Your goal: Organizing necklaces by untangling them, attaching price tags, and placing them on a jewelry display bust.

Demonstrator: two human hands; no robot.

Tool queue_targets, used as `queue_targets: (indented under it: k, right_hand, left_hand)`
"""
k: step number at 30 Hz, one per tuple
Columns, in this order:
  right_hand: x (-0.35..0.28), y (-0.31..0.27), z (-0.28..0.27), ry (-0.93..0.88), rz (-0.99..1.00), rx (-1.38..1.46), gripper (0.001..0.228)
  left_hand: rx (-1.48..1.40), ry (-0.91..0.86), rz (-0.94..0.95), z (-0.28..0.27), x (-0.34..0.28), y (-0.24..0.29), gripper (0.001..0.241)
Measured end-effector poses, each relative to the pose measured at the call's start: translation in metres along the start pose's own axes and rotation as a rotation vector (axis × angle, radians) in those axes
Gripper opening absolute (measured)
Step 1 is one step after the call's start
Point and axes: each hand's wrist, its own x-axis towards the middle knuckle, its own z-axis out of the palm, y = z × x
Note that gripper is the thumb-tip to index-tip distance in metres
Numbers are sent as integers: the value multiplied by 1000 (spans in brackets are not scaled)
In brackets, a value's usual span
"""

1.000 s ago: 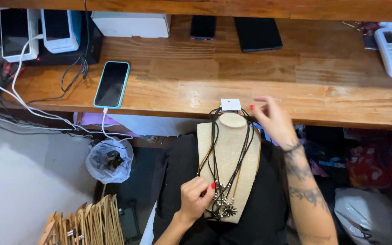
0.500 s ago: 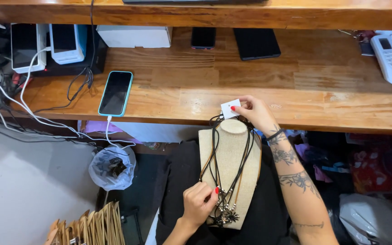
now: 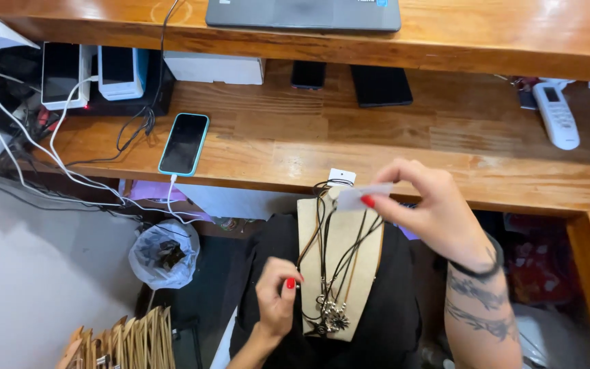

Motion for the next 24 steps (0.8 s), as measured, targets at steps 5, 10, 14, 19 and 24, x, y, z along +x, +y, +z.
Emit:
queue_targets:
  k: [5, 10, 14, 19, 24]
  right_hand:
    - [-14, -58, -20, -112, -130, -76, 8]
    - [-2, -91, -31, -118, -177, -15, 10]
    - [23, -87, -43, -91, -234, -19, 13]
    - [49, -64, -58, 68, 24, 246, 11]
    - [77, -5, -63, 292, 172, 434, 8]
  left_hand:
    - [-91, -44, 70, -4, 63, 72, 71]
    - [-549, -753, -116, 12, 87, 95, 76]
    - [-829, -878, -325, 17, 105, 114, 61]
    - [-750, -665, -527, 5, 124, 77, 34]
    - [-688, -683, -780, -16, 161, 25, 25]
